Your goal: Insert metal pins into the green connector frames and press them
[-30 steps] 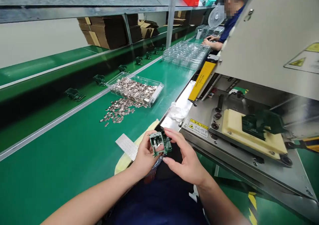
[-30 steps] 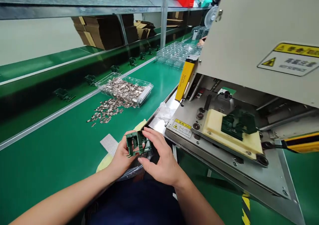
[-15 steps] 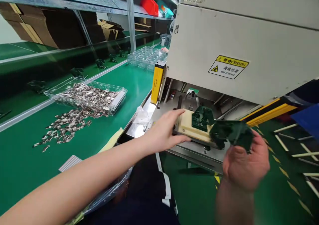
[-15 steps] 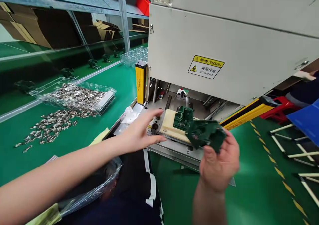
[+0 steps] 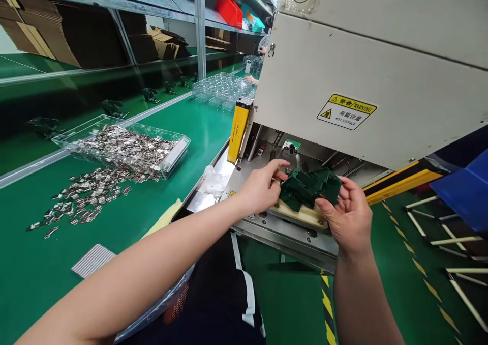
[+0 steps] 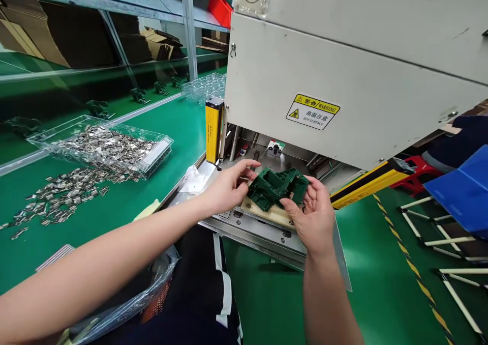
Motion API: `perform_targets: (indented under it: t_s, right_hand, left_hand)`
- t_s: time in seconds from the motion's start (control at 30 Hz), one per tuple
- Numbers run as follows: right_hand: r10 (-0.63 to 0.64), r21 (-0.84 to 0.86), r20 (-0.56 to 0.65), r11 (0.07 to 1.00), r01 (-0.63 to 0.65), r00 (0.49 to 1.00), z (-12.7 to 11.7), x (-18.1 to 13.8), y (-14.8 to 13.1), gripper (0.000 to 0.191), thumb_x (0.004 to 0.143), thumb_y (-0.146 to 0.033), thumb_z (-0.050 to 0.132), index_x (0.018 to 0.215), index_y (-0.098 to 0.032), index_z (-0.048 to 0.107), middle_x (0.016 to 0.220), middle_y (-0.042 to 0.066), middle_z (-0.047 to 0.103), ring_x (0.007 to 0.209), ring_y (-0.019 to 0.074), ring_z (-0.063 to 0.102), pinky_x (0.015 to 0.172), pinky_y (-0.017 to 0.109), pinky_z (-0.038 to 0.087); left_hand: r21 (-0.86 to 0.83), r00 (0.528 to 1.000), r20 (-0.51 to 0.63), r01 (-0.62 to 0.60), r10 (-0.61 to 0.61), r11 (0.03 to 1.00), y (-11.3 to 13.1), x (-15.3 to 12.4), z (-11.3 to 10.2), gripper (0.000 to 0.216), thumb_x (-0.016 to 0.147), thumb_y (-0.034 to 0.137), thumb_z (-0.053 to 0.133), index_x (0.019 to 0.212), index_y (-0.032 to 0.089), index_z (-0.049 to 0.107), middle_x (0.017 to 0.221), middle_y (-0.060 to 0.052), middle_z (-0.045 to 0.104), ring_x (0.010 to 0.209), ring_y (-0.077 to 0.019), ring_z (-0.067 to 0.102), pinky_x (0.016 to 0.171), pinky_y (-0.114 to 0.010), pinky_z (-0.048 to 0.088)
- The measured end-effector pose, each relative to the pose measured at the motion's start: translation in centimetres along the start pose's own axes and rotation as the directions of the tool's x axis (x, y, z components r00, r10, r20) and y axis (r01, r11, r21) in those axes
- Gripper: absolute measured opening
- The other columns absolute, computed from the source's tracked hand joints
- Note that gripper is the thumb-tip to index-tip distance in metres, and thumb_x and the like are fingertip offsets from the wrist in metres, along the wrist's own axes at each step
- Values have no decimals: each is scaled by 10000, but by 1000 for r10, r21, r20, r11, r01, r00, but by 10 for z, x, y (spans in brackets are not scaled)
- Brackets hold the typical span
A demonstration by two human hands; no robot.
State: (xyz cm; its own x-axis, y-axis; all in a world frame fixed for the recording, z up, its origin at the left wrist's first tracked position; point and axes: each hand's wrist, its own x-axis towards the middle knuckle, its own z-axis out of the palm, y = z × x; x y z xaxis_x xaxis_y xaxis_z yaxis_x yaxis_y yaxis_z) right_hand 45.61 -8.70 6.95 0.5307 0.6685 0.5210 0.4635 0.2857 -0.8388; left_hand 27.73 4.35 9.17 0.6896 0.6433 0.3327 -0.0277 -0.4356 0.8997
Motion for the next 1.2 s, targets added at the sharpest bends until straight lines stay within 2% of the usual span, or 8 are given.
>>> perform_targets:
  t_s: [0.17, 0.33, 0.47, 0.67, 0.83, 1.0, 1.1, 1.2]
  right_hand:
    - [-42, -9, -3, 999, 42, 999, 1, -4, -2, 585, 694, -332, 836, 1188, -224, 542, 1111, 83, 649, 994, 218, 637, 886, 356, 533]
    - [-22, -54, 87, 998, 27, 996, -6, 1, -10, 621, 679, -371, 844, 1203, -221, 546, 1125, 91, 642, 1027, 243, 632, 892, 370, 540]
    - [6, -96, 185, 995, 12, 983, -3, 9, -19, 628, 689, -426, 832, 1210, -235, 538, 1131, 82, 640, 1062, 252, 622, 920, 360, 535]
    - [179, -200, 316, 973, -119, 932, 4, 22, -35, 526, 729, -540, 753, 1124, -233, 593, 996, 75, 686, 902, 250, 670, 766, 348, 585]
    - [178, -375, 137, 920, -115, 975, 7, 19, -44, 485, 717, -569, 729, 1037, -214, 644, 825, 56, 660, 732, 212, 639, 613, 296, 561]
    - [125, -305, 212, 951, -56, 969, 0, 22, -30, 554, 747, -524, 732, 1177, -218, 564, 995, 75, 660, 941, 245, 640, 839, 367, 550]
    - [126, -310, 319, 950, -22, 939, -9, 26, -19, 584, 763, -500, 738, 1232, -229, 520, 1149, 88, 626, 1095, 265, 589, 965, 404, 486]
    - [155, -345, 394, 939, -11, 906, -12, 29, -14, 585, 789, -525, 707, 1261, -247, 500, 1184, 83, 623, 1139, 277, 567, 987, 415, 463]
  left_hand:
    - [95, 999, 44, -16, 12, 995, 13, -6, 6, 604, 724, 135, 602, 1296, 224, 432, 1070, -54, 661, 563, -104, 561, 629, -293, 505]
    - [165, 994, -97, -30, 46, 986, 12, 1, 6, 181, 789, 141, 602, 960, 202, 591, 882, -20, 678, 793, -168, 629, 726, -295, 502]
    - [256, 975, -166, -105, 151, 961, 7, -2, -2, 142, 800, 128, 606, 907, 203, 550, 892, -20, 659, 828, -159, 624, 735, -284, 511]
    - [456, 872, -195, -325, 449, 829, 2, -12, -12, 280, 836, 93, 530, 1108, 147, 492, 991, -94, 642, 938, -191, 616, 830, -326, 521]
    - [535, 787, -213, -402, 579, 743, 13, -22, -19, 205, 873, 124, 489, 1072, 148, 534, 980, -97, 635, 924, -190, 596, 821, -327, 518]
    - [107, 910, -367, -166, 194, 980, 12, -39, -45, 94, 829, 201, 578, 916, 176, 553, 844, -25, 590, 761, -133, 584, 652, -238, 510]
    - [-160, 965, -228, 97, -132, 982, -12, -62, -70, 215, 761, 303, 685, 764, 178, 509, 710, 21, 535, 632, -100, 536, 558, -202, 468]
    - [-251, 935, -45, 329, -351, 910, -42, -88, -87, 257, 738, 370, 708, 812, 186, 544, 684, 20, 567, 581, -107, 545, 537, -220, 478]
